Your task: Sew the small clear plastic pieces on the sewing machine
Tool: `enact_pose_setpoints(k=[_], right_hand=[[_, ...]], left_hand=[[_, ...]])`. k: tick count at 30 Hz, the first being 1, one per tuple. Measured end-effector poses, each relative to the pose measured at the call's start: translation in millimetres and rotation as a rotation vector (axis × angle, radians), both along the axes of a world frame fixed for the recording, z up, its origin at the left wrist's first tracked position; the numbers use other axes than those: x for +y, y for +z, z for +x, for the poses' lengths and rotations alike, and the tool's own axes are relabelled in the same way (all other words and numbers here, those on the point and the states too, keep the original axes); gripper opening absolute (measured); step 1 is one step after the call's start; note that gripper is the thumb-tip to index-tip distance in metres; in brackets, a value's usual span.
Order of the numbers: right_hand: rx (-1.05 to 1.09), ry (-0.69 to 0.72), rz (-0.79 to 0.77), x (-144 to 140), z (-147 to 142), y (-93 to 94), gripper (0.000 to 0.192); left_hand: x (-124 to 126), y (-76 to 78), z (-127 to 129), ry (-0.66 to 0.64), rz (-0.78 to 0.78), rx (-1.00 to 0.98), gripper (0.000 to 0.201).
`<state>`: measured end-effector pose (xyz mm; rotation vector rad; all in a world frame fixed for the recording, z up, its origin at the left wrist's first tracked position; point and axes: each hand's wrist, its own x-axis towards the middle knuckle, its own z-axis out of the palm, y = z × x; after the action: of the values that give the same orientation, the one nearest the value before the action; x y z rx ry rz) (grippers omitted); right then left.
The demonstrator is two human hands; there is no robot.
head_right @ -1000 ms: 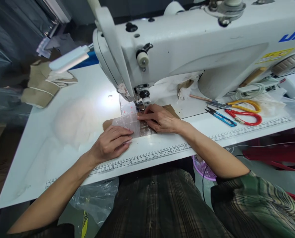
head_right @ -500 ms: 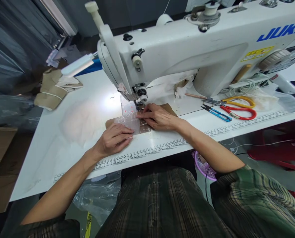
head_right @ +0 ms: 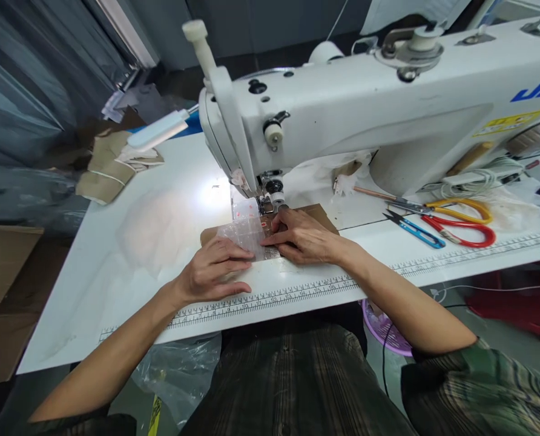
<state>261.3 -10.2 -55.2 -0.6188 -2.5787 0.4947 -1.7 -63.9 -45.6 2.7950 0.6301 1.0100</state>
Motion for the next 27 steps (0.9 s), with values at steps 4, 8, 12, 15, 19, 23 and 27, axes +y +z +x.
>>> enact_pose_setpoints(k=[4, 8, 12, 15, 19, 23, 27], right_hand=[[0.002, -0.021, 0.018, -2, -2, -0.3, 0.036], [-0.008, -0.045, 0.047, -6, -4, -1.7, 0.035], [-0.006, -0.058, 0.062, -8, -5, -3.0, 0.034], [0.022, -0.078, 0.001, -6, -4, -2.5, 0.036], [0.145, -0.076, -0.154, 1, -1, -1.7, 0.044], [0.209, -0.115, -0.158, 3, -1, -3.1, 0.039], [0.175, -0.156, -0.099, 3, -2, -5.0, 0.038]], left_hand=[[22, 8.8, -3, 0.116, 0.032, 0.009, 0.016], [53, 7.3, 2, 0.166, 0.089, 0.204, 0.017], [69, 0.5, 3, 0.219, 0.095, 0.417, 0.039], [66, 0.8, -6, 0.277, 0.067, 0.452, 0.044], [42, 9.1, -20, 0.285, 0.044, 0.284, 0.034], [12, 10.6, -20, 0.070, -0.079, 0.151, 0.018], [-3, 0.6, -15, -0.041, -0.177, 0.129, 0.013]])
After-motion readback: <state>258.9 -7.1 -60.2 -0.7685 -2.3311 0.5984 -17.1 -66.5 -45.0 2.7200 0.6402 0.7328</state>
